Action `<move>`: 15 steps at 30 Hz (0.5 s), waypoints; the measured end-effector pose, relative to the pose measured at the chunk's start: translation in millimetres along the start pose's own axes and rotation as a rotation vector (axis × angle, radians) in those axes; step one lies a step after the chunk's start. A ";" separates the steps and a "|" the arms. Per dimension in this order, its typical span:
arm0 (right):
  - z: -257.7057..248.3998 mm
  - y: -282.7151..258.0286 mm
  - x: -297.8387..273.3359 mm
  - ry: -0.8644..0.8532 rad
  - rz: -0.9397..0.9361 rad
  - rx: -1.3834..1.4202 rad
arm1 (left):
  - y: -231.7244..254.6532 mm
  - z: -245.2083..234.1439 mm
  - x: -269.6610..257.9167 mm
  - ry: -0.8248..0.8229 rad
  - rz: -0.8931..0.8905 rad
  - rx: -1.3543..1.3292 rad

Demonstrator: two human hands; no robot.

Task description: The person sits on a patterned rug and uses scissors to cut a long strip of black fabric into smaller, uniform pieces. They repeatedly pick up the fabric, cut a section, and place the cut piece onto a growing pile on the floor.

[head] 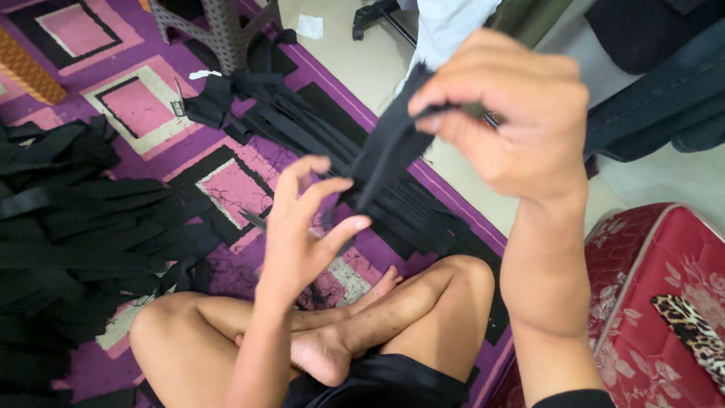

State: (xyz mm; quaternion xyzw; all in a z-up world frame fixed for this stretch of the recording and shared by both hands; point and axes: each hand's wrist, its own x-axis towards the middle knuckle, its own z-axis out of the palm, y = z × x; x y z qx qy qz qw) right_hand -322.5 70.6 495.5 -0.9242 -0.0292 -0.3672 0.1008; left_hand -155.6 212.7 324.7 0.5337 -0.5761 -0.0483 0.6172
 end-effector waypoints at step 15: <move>-2.9 -15.3 -9.9 -0.023 0.097 0.211 | -3.9 37.6 16.2 -0.169 0.055 -0.189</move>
